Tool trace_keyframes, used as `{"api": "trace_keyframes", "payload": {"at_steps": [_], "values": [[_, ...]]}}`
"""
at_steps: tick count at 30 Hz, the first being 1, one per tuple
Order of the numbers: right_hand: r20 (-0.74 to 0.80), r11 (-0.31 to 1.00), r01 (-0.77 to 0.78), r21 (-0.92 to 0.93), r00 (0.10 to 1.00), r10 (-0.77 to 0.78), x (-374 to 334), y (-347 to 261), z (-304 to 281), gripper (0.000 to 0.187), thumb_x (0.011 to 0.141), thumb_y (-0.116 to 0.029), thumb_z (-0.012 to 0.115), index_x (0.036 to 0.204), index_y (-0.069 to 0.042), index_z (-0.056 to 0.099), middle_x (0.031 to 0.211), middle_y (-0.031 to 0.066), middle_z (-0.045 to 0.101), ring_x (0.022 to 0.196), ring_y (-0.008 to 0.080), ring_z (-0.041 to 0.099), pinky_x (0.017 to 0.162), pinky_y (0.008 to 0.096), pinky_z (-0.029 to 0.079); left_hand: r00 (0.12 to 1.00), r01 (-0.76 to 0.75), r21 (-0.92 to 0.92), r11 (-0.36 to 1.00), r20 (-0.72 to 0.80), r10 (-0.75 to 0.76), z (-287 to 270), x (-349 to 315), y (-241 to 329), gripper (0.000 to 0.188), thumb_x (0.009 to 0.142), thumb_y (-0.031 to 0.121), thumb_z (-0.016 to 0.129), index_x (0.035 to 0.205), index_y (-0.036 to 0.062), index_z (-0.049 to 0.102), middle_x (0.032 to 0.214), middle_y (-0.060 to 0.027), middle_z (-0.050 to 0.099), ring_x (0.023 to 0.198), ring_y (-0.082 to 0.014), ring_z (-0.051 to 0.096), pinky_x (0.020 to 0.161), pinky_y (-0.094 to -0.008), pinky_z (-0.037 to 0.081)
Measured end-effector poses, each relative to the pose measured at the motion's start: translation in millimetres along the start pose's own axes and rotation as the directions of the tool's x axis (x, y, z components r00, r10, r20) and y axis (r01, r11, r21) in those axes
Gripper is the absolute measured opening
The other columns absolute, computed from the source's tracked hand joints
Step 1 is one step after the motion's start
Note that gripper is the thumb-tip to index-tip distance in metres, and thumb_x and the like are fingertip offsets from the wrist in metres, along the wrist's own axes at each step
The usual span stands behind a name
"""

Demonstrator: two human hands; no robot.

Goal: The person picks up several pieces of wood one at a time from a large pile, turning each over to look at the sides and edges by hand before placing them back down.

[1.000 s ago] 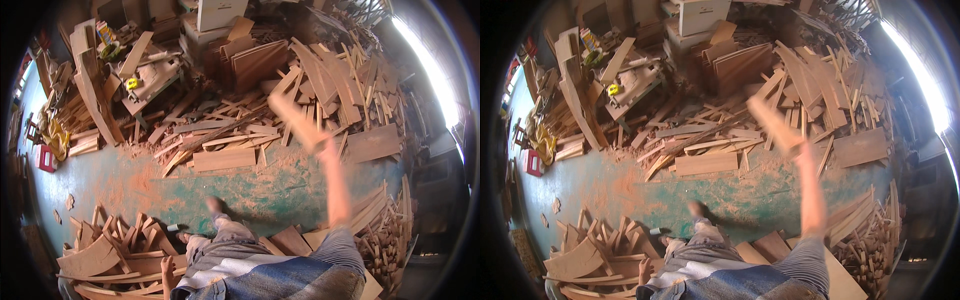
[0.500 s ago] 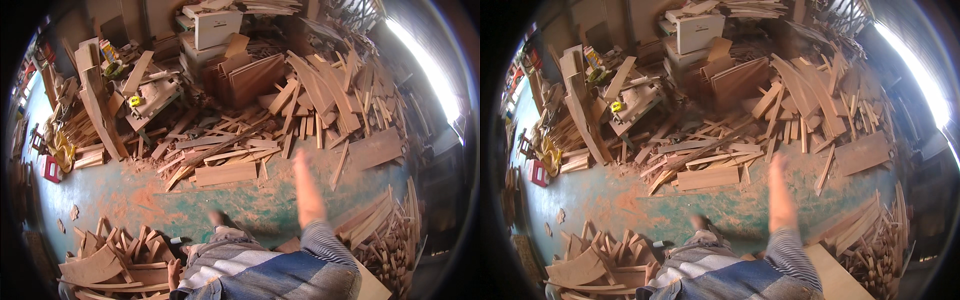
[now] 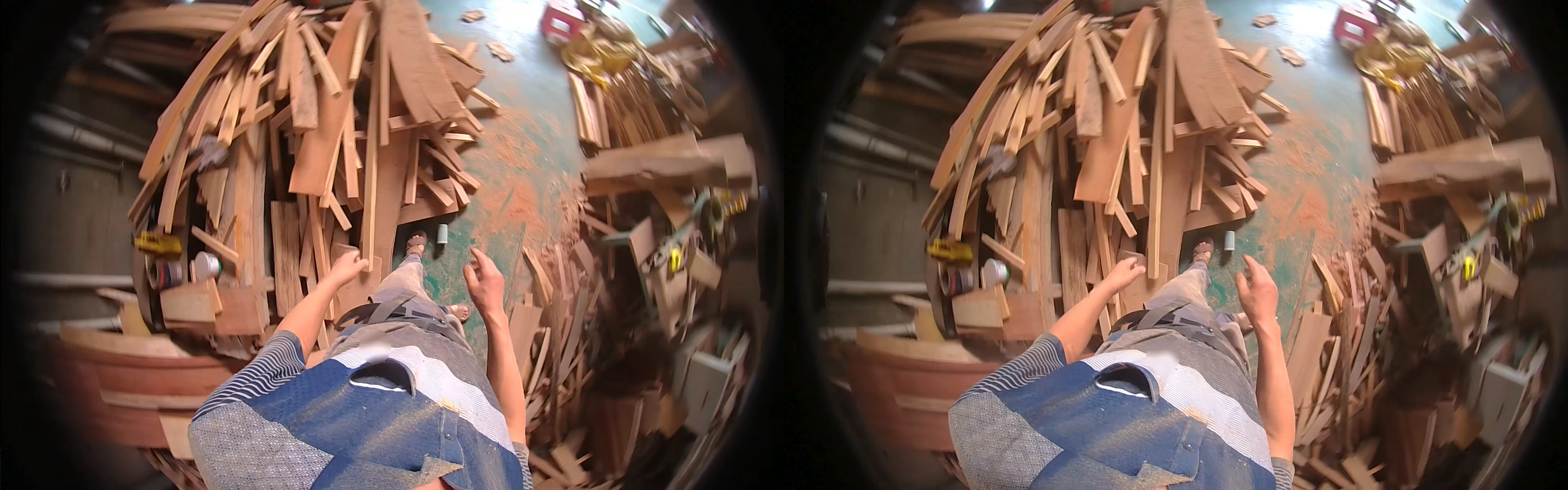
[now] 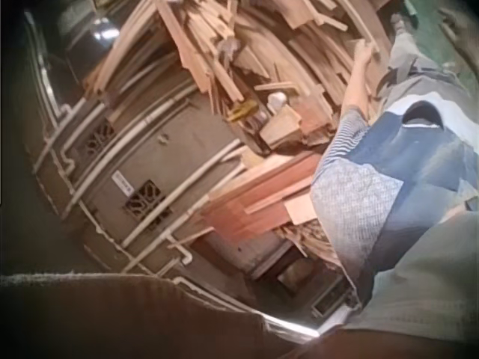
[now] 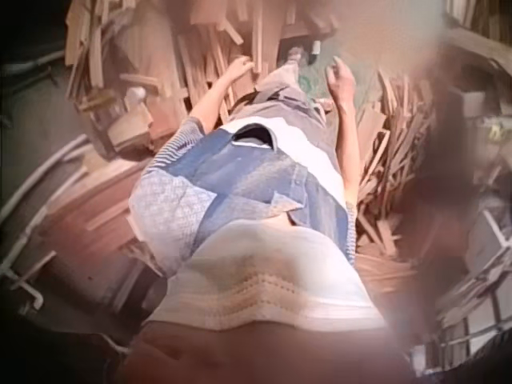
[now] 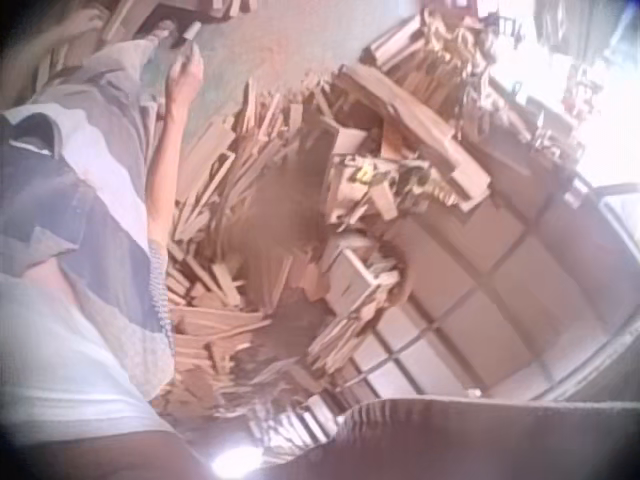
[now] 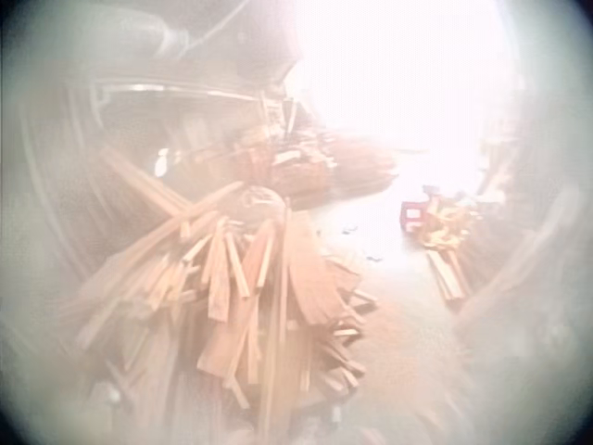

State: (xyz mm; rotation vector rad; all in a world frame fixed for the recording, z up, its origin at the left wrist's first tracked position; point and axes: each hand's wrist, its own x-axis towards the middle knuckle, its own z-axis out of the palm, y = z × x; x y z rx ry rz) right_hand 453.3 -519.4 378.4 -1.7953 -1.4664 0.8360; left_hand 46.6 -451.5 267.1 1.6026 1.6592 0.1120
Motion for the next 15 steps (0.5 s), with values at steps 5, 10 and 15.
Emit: {"api": "trace_keyframes", "payload": {"at_steps": [5, 10, 15], "values": [[0.314, 0.887, -0.319, -0.334, 0.850, 0.424, -61.7, 145.8, 19.8, 0.055, 0.080, -0.030, 0.066, 0.131, -0.007, 0.062, 0.112, 0.0258, 0.068, 0.109, 0.0398, 0.065, 0.093, 0.0481, 0.051, 0.903, 0.428, -0.153, 0.891, 0.108, -0.415, 44.8, -109.4, -102.1, 0.054, 0.084, 0.039, 0.067, 0.108, -0.0087, 0.063, 0.099, -0.0226, 0.069, 0.088, -0.0327, 0.066, 0.076, -0.0440, 0.051], [0.298, 0.565, -0.509, -0.649, 0.513, 0.805, -209.3, 259.0, -16.3, 0.038, 0.077, -0.032, 0.072, 0.105, -0.006, 0.073, 0.106, 0.0232, 0.071, 0.103, 0.0390, 0.067, 0.092, 0.0446, 0.053, 0.685, 0.715, -0.153, 0.682, 0.353, -0.638, 45.0, -100.1, -130.0, 0.056, 0.082, 0.037, 0.068, 0.114, -0.0093, 0.062, 0.102, -0.0243, 0.069, 0.080, -0.0359, 0.067, 0.068, -0.0476, 0.052], [0.165, 0.544, -0.652, -0.529, 0.549, 0.819, -230.9, 223.6, -35.8, 0.041, 0.081, -0.029, 0.068, 0.114, -0.005, 0.071, 0.112, 0.0196, 0.072, 0.101, 0.0330, 0.069, 0.091, 0.0406, 0.054, 0.871, 0.482, -0.236, 0.844, 0.234, -0.432, -0.2, 6.6, -144.8, 0.050, 0.081, 0.030, 0.071, 0.113, -0.0072, 0.064, 0.105, -0.0219, 0.070, 0.098, -0.0335, 0.067, 0.081, -0.0436, 0.053]]}}
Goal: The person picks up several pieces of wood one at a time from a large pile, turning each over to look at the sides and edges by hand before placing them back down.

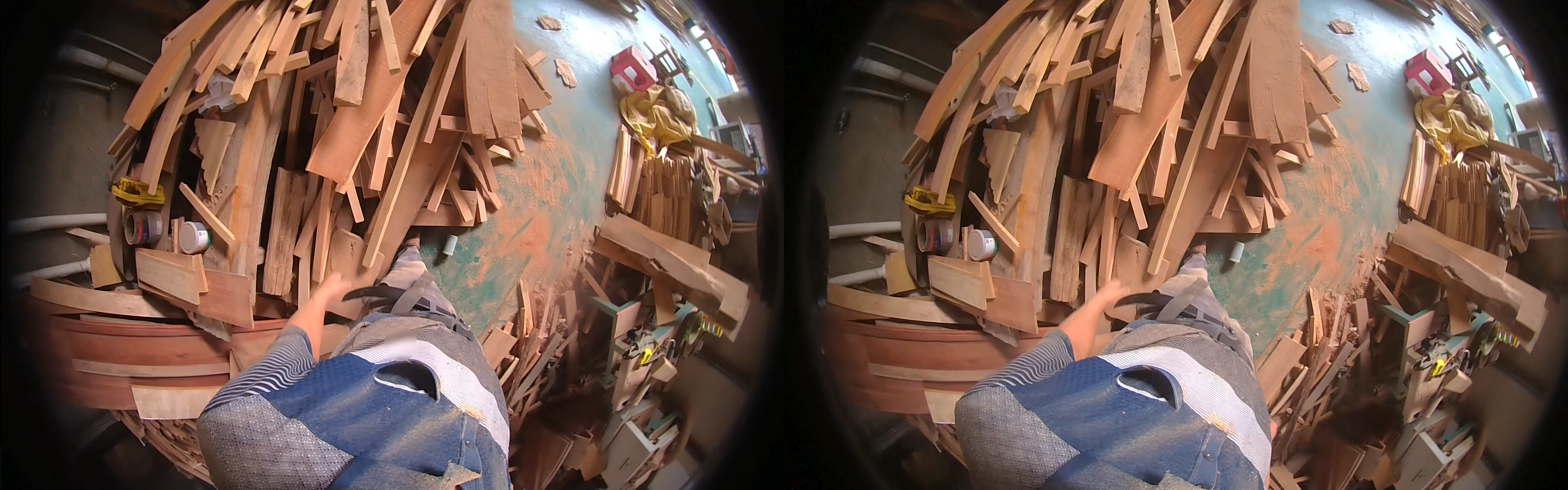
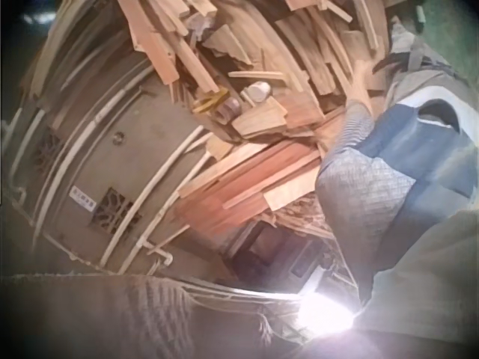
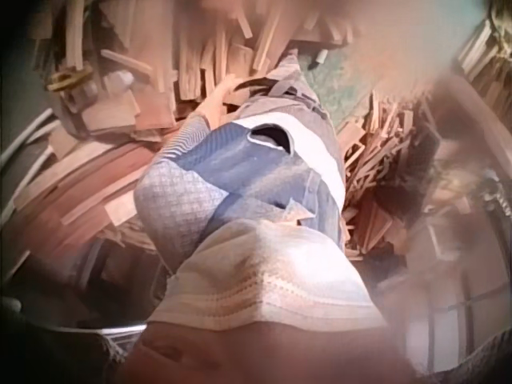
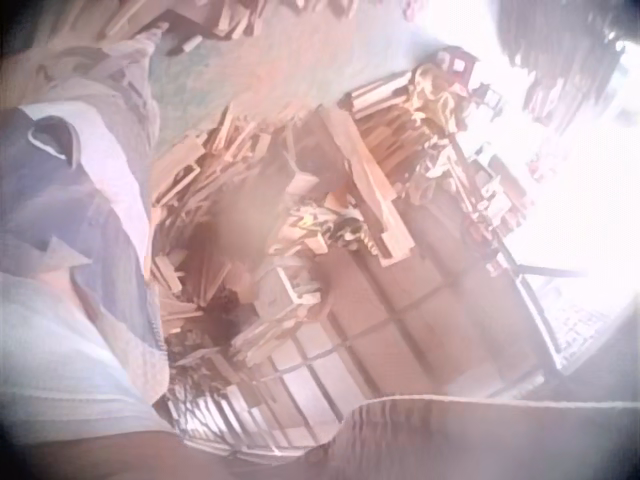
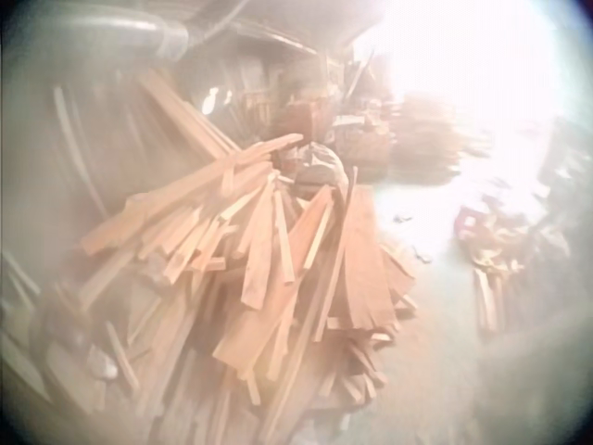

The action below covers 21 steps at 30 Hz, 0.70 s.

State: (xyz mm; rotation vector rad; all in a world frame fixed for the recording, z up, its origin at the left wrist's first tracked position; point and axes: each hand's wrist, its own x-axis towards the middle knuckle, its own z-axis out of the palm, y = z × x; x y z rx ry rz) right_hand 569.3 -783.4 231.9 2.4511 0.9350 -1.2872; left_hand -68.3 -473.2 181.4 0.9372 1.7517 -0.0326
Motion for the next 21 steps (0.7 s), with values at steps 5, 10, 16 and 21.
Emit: {"api": "trace_keyframes", "payload": {"at_steps": [5, 10, 16, 21], "values": [[0.030, 0.983, 0.155, -0.099, 0.988, -0.153, 9.6, -142.9, -34.7, 0.043, 0.084, -0.026, 0.066, 0.120, -0.003, 0.068, 0.113, 0.0183, 0.072, 0.097, 0.0291, 0.070, 0.088, 0.0375, 0.055, 0.926, -0.275, 0.011, 0.961, -0.265, 0.268, -84.4, 107.8, 170.6, 0.036, 0.084, 0.032, 0.065, 0.088, -0.0028, 0.057, 0.075, -0.0130, 0.059, 0.070, -0.0259, 0.057, 0.066, -0.0418, 0.047], [-0.025, 0.774, 0.344, -0.531, 0.907, -0.421, 29.0, -283.0, -90.8, 0.046, 0.087, -0.023, 0.063, 0.127, 0.000, 0.065, 0.113, 0.0170, 0.072, 0.094, 0.0251, 0.071, 0.085, 0.0344, 0.055, 0.862, -0.457, -0.065, 0.887, -0.279, 0.423, -126.9, 150.9, 294.3, 0.036, 0.086, 0.033, 0.064, 0.088, -0.0007, 0.053, 0.075, -0.0083, 0.056, 0.072, -0.0188, 0.053, 0.067, -0.0375, 0.045], [0.010, 0.822, -0.052, 0.568, 0.998, 0.056, 35.4, -325.2, -143.1, 0.052, 0.085, -0.018, 0.068, 0.133, -0.001, 0.061, 0.100, 0.0148, 0.073, 0.082, 0.0221, 0.072, 0.077, 0.0355, 0.054, 0.899, -0.424, -0.123, 0.897, -0.181, 0.399, -105.4, 144.8, 284.3, 0.039, 0.087, 0.035, 0.065, 0.093, -0.0032, 0.057, 0.082, -0.0109, 0.063, 0.079, -0.0200, 0.061, 0.075, -0.0384, 0.049], [-0.062, 0.975, 0.218, 0.030, 0.974, -0.216, 75.0, -284.1, -121.2, 0.037, 0.091, -0.025, 0.057, 0.116, -0.001, 0.070, 0.109, 0.0234, 0.072, 0.102, 0.0367, 0.069, 0.090, 0.0436, 0.051, 0.976, -0.202, -0.004, 0.979, -0.088, 0.201, -34.8, 120.0, 153.4, 0.040, 0.081, 0.031, 0.066, 0.102, -0.0033, 0.065, 0.101, -0.0253, 0.069, 0.098, -0.0380, 0.067, 0.082, -0.0469, 0.052]]}}
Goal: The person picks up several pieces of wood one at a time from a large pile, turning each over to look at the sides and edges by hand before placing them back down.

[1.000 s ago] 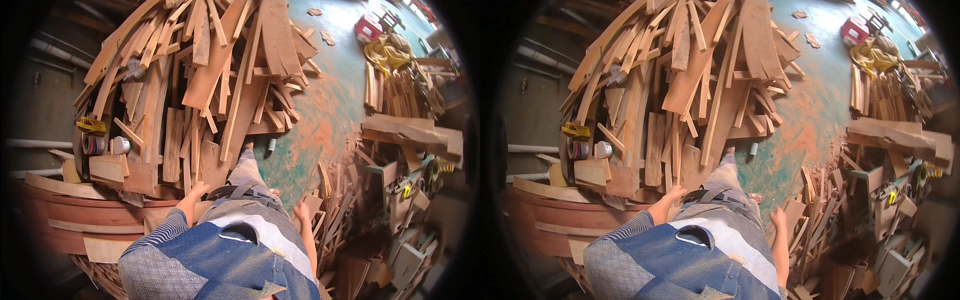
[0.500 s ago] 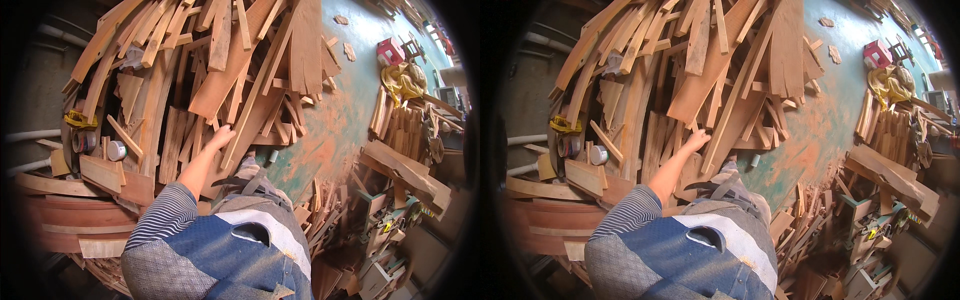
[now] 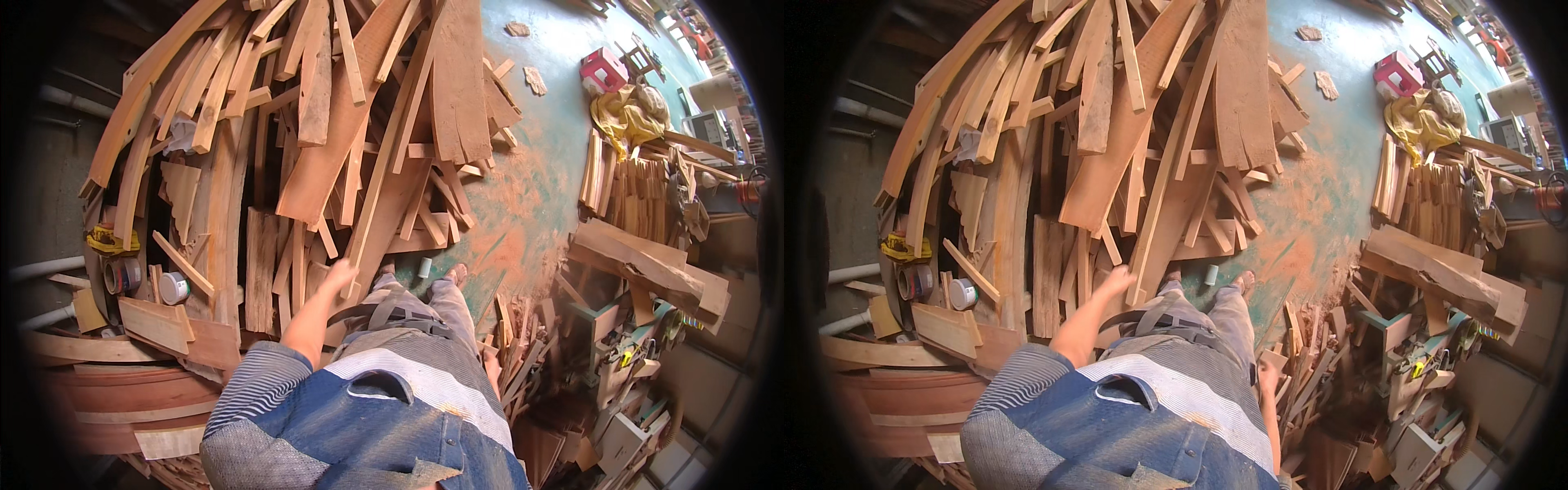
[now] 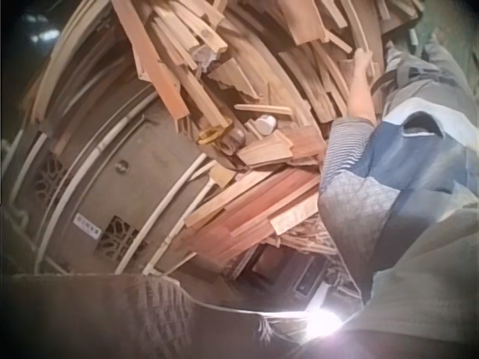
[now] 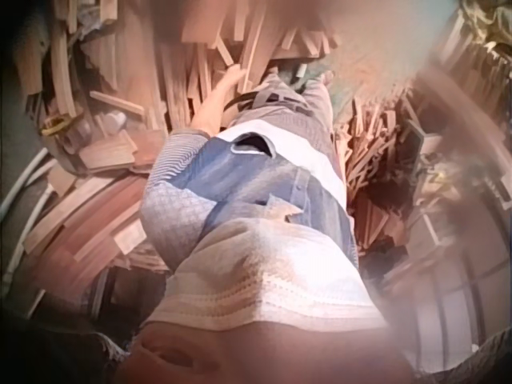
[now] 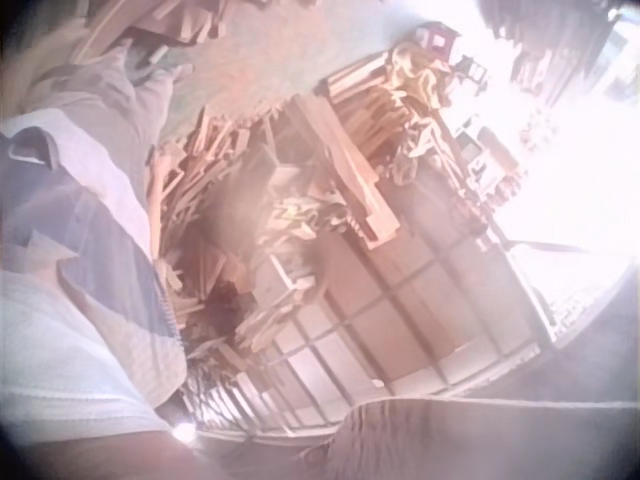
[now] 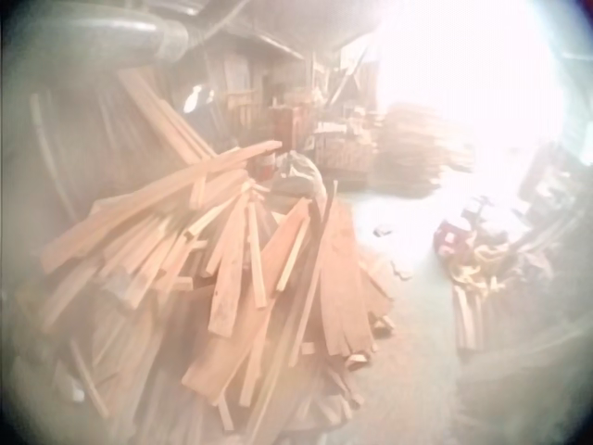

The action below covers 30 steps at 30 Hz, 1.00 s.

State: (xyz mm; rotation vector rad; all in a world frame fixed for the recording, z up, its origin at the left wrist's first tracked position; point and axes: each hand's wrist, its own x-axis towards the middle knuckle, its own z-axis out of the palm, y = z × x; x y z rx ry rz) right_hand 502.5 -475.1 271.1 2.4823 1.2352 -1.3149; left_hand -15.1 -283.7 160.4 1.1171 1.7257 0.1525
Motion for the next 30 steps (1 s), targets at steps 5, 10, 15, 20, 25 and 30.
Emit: {"api": "trace_keyframes", "payload": {"at_steps": [5, 10, 15, 20, 25, 30], "values": [[0.100, 0.998, 0.053, -0.016, 0.994, -0.051, 12.0, 33.3, 15.2, 0.038, 0.090, -0.027, 0.056, 0.116, -0.002, 0.069, 0.106, 0.0240, 0.071, 0.101, 0.0378, 0.069, 0.089, 0.0437, 0.051, 0.940, 0.340, -0.396, 0.853, 0.108, -0.324, 37.1, -99.7, -66.9, 0.040, 0.084, 0.022, 0.069, 0.114, -0.0023, 0.062, 0.080, -0.0113, 0.064, 0.070, -0.0251, 0.063, 0.064, -0.0402, 0.051], [0.152, 0.981, 0.192, 0.009, 0.970, -0.191, 66.3, 69.9, -4.8, 0.039, 0.090, -0.029, 0.055, 0.116, -0.003, 0.067, 0.104, 0.0247, 0.071, 0.100, 0.0389, 0.069, 0.087, 0.0438, 0.051, 0.783, 0.524, -0.566, 0.637, 0.026, -0.621, 20.7, -127.2, -54.1, 0.065, 0.087, 0.027, 0.072, 0.139, 0.0011, 0.043, 0.076, -0.0059, 0.056, 0.059, -0.0171, 0.052, 0.052, -0.0342, 0.044], [0.139, 0.961, 0.104, -0.255, 0.988, -0.070, 77.3, -30.4, -100.4, 0.043, 0.080, -0.027, 0.067, 0.118, -0.006, 0.069, 0.101, 0.0237, 0.072, 0.099, 0.0360, 0.071, 0.085, 0.0421, 0.054, 0.775, 0.335, -0.694, 0.637, -0.183, -0.605, -27.1, -64.8, -82.9, 0.066, 0.088, 0.025, 0.074, 0.141, 0.0026, 0.041, 0.081, -0.0050, 0.055, 0.064, -0.0154, 0.054, 0.052, -0.0318, 0.044], [-0.085, 0.976, 0.124, -0.177, 0.986, -0.141, 86.2, -40.7, -124.8, 0.042, 0.082, -0.021, 0.067, 0.120, -0.002, 0.069, 0.100, 0.0182, 0.074, 0.095, 0.0274, 0.073, 0.085, 0.0362, 0.056, 0.799, 0.203, -0.431, 0.879, -0.447, -0.403, -114.3, -0.4, -32.5, 0.091, 0.080, 0.028, 0.077, 0.149, -0.0098, 0.032, 0.147, -0.0314, 0.045, 0.139, -0.0381, 0.044, 0.114, -0.0429, 0.036], [-0.010, 0.984, 0.044, -0.171, 0.999, -0.047, 47.5, -31.1, -102.5, 0.042, 0.082, -0.018, 0.067, 0.119, 0.000, 0.068, 0.095, 0.0172, 0.075, 0.082, 0.0236, 0.073, 0.076, 0.0338, 0.057, 0.846, 0.129, -0.221, 0.967, -0.484, -0.223, -189.8, 83.0, -37.7, 0.096, 0.080, 0.029, 0.078, 0.151, -0.0098, 0.026, 0.157, -0.0315, 0.029, 0.147, -0.0387, 0.029, 0.120, -0.0420, 0.027], [0.102, 0.959, -0.090, -0.269, 0.987, 0.122, 1.8, -49.4, -88.1, 0.047, 0.080, -0.023, 0.068, 0.122, -0.003, 0.068, 0.096, 0.0189, 0.075, 0.089, 0.0252, 0.073, 0.083, 0.0342, 0.056, 0.839, 0.219, -0.100, 0.970, -0.489, -0.240, -207.2, 145.6, -73.5, 0.090, 0.078, 0.032, 0.080, 0.147, -0.0044, 0.036, 0.149, -0.0281, 0.042, 0.139, -0.0410, 0.040, 0.114, -0.0465, 0.035]]}}
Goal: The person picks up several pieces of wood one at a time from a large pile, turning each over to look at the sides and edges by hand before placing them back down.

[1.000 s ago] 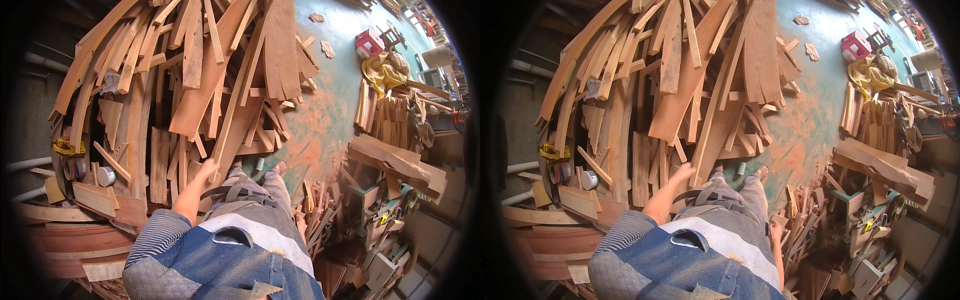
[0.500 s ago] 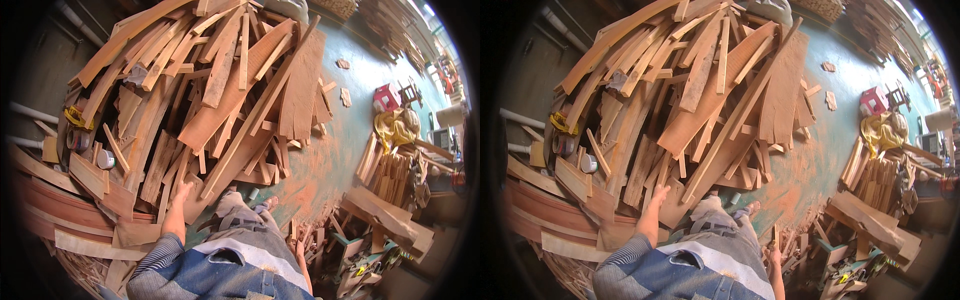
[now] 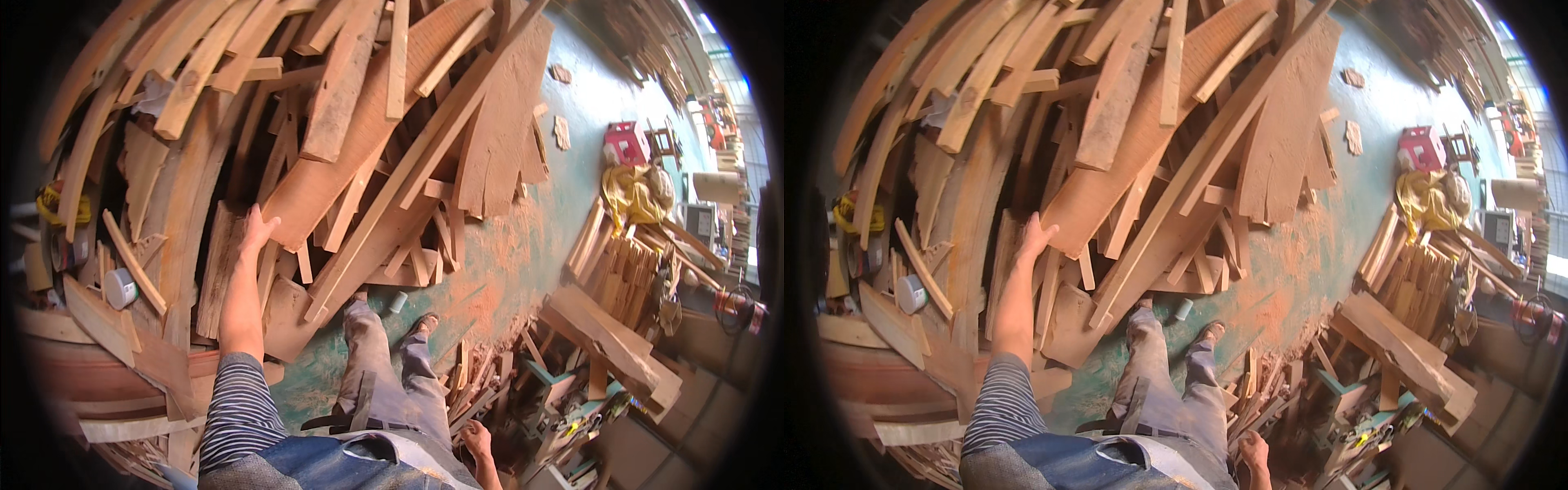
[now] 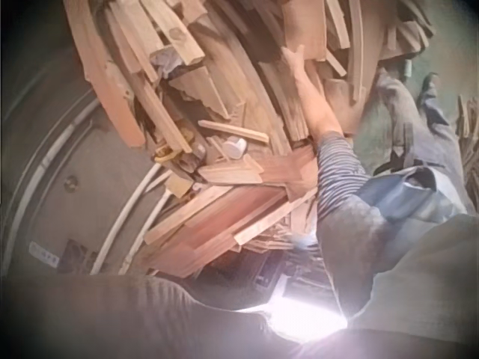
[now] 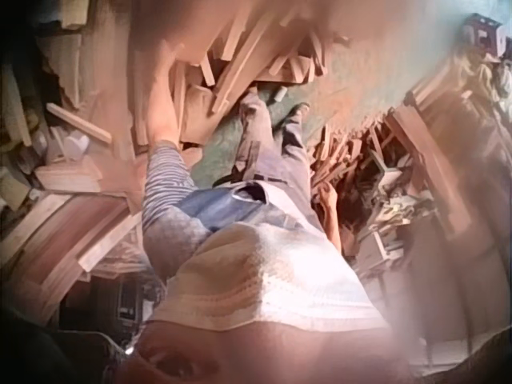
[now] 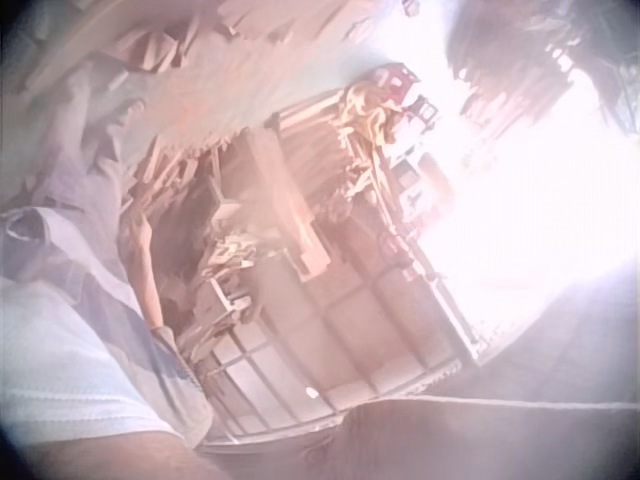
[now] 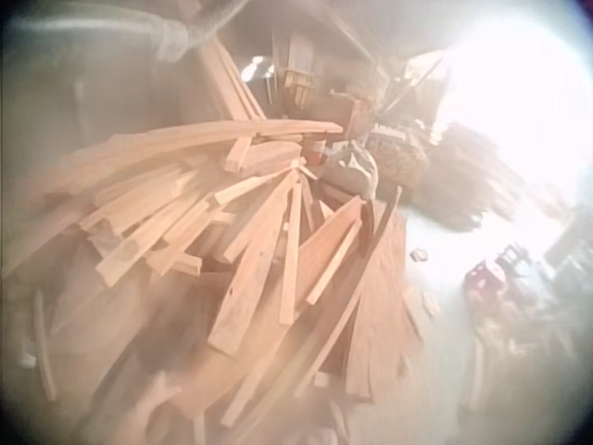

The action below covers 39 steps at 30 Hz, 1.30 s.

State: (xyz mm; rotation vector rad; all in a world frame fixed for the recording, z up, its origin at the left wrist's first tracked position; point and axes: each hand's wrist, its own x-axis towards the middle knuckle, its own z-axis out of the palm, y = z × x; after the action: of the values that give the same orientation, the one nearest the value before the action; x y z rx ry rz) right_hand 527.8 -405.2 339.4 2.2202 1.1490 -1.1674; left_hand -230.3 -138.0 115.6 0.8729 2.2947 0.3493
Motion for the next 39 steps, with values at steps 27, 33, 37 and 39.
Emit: {"api": "trace_keyframes", "payload": {"at_steps": [27, 33, 37, 39], "values": [[-0.131, -0.199, 0.013, 0.980, 0.797, -0.590, -54.7, -138.5, -9.8, 0.059, 0.102, -0.049, 0.051, 0.138, -0.002, 0.051, 0.133, 0.0170, 0.059, 0.122, 0.0299, 0.058, 0.101, 0.0433, 0.049, 0.717, 0.339, -0.793, 0.505, 0.566, 0.408, 64.6, -440.7, 235.2, 0.025, 0.089, 0.015, 0.072, 0.105, -0.0054, 0.071, 0.100, -0.0106, 0.073, 0.090, -0.0165, 0.069, 0.084, -0.0303, 0.055], [-0.025, -0.165, -0.069, 0.984, 0.860, -0.510, -94.3, -72.2, -3.1, 0.040, 0.096, -0.029, 0.065, 0.123, 0.000, 0.058, 0.114, 0.0127, 0.068, 0.103, 0.0254, 0.067, 0.084, 0.0402, 0.056, 0.715, 0.356, -0.743, 0.567, 0.607, 0.347, 64.9, -566.2, 195.1, 0.025, 0.092, 0.012, 0.069, 0.108, -0.0067, 0.069, 0.101, -0.0115, 0.073, 0.092, -0.0165, 0.069, 0.085, -0.0302, 0.055], [-0.052, -0.184, -0.046, 0.982, 0.867, -0.495, -100.6, -27.4, 11.1, 0.028, 0.093, -0.021, 0.069, 0.113, -0.003, 0.061, 0.096, 0.0069, 0.068, 0.081, 0.0179, 0.066, 0.074, 0.0343, 0.056, 0.648, 0.450, -0.715, 0.535, 0.674, 0.356, 84.5, -616.8, 168.7, 0.035, 0.094, 0.015, 0.069, 0.121, -0.0063, 0.062, 0.111, -0.0125, 0.070, 0.098, -0.0176, 0.069, 0.087, -0.0308, 0.056], [-0.094, -0.117, 0.044, 0.992, 0.881, -0.464, -103.4, -13.9, 15.6, 0.025, 0.091, -0.020, 0.070, 0.109, -0.004, 0.063, 0.091, 0.0056, 0.068, 0.076, 0.0170, 0.065, 0.071, 0.0334, 0.056, 0.574, 0.522, -0.664, 0.535, 0.737, 0.356, 107.2, -619.1, 147.0, 0.043, 0.095, 0.018, 0.069, 0.129, -0.0058, 0.056, 0.117, -0.0134, 0.068, 0.102, -0.0191, 0.068, 0.088, -0.0324, 0.056]]}}
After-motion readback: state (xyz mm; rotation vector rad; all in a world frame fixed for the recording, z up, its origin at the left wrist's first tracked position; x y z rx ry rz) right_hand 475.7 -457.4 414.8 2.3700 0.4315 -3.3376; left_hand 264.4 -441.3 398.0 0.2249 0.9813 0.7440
